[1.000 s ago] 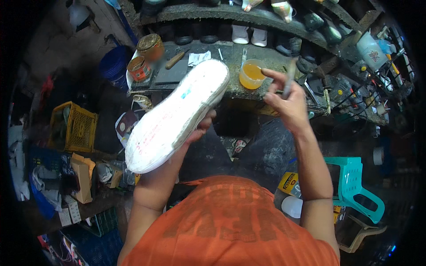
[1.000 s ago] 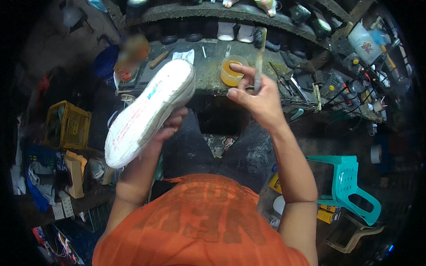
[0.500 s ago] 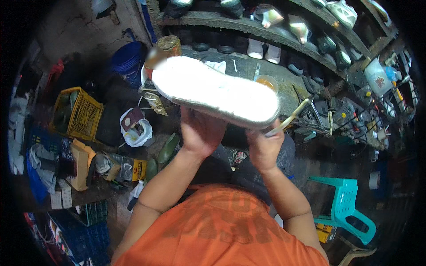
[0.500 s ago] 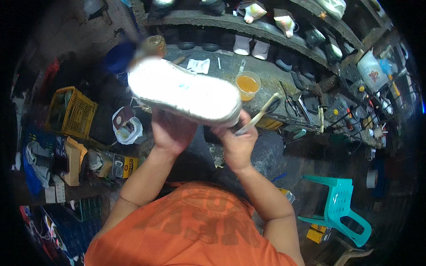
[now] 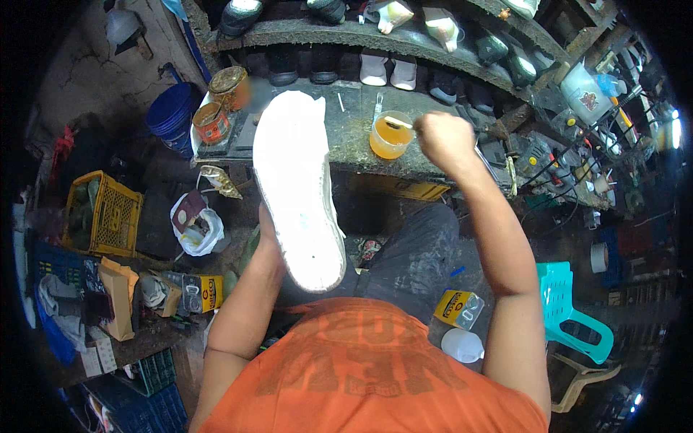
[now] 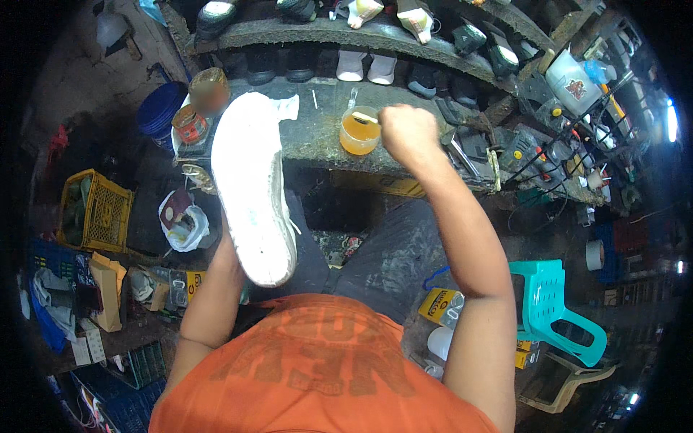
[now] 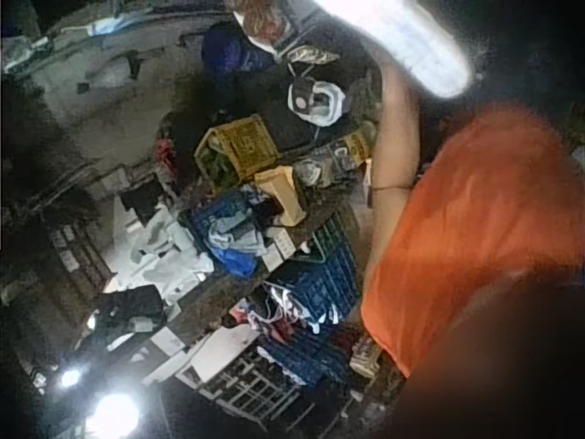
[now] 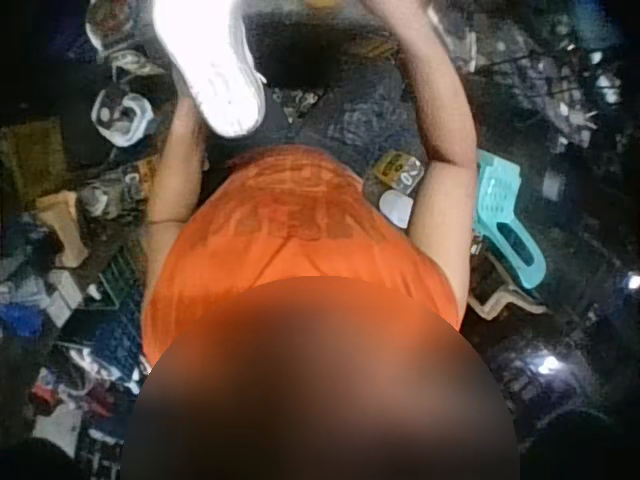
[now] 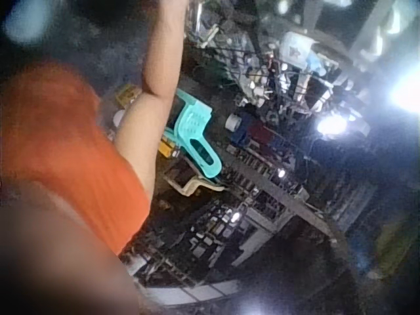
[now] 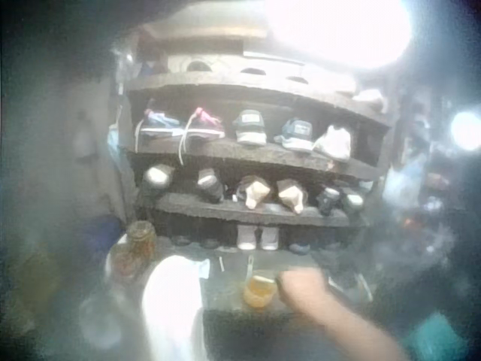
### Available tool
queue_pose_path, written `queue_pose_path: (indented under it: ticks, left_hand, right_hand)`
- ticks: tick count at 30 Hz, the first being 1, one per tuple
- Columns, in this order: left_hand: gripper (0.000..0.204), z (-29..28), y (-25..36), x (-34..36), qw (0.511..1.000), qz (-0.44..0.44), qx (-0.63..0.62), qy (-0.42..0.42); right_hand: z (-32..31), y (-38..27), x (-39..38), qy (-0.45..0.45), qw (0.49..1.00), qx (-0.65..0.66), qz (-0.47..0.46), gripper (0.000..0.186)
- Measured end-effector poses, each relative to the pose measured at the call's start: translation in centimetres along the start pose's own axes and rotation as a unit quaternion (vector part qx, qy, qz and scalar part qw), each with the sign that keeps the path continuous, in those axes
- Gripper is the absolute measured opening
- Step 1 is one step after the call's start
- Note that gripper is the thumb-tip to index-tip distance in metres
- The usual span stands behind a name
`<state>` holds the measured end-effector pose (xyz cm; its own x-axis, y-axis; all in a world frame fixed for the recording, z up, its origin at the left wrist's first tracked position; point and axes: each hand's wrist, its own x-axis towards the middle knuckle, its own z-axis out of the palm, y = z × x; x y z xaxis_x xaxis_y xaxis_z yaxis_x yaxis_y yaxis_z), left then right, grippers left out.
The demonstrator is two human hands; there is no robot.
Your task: The person paints the upper and sole of a white sneaker with a small brush, repeatedly dipping the brush into a container of yellow liquid. They then place the shoe on a shelf and pick up a second sneaker to continue painting.
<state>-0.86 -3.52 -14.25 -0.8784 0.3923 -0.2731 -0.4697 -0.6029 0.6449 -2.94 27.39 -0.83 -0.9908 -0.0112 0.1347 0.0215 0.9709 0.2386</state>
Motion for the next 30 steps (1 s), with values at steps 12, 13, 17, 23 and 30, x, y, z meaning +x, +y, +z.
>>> queue_pose_path:
  ticks: [12,13,17,23,30]
  left_hand:
    - [0.050,1.0,-0.6,-0.8,0.998,-0.035,0.031,0.046]
    - [0.051,1.0,-0.7,-0.7,0.998,-0.033,0.038,0.039]
    - [0.051,0.9,-1.3,-0.6,0.998,-0.021,0.065,0.015]
    - [0.052,1.7,-2.4,-0.2,0.993,0.003,0.116,-0.026]
    - [0.052,2.9,-2.6,-1.2,0.996,0.035,0.052,-0.068]
  right_hand:
    - [4.7,3.9,-2.2,0.001,0.946,0.317,0.068,0.024]
    - [4.7,3.7,-2.2,0.009,0.922,0.380,0.071,0.024]
    - [1.9,2.9,-3.5,-0.138,0.830,0.539,0.051,0.023]
    - [-2.9,-0.1,-5.5,0.058,0.841,0.514,-0.160,0.015]
    - [-0.9,-2.6,-5.2,0.282,0.863,0.397,-0.133,0.013]
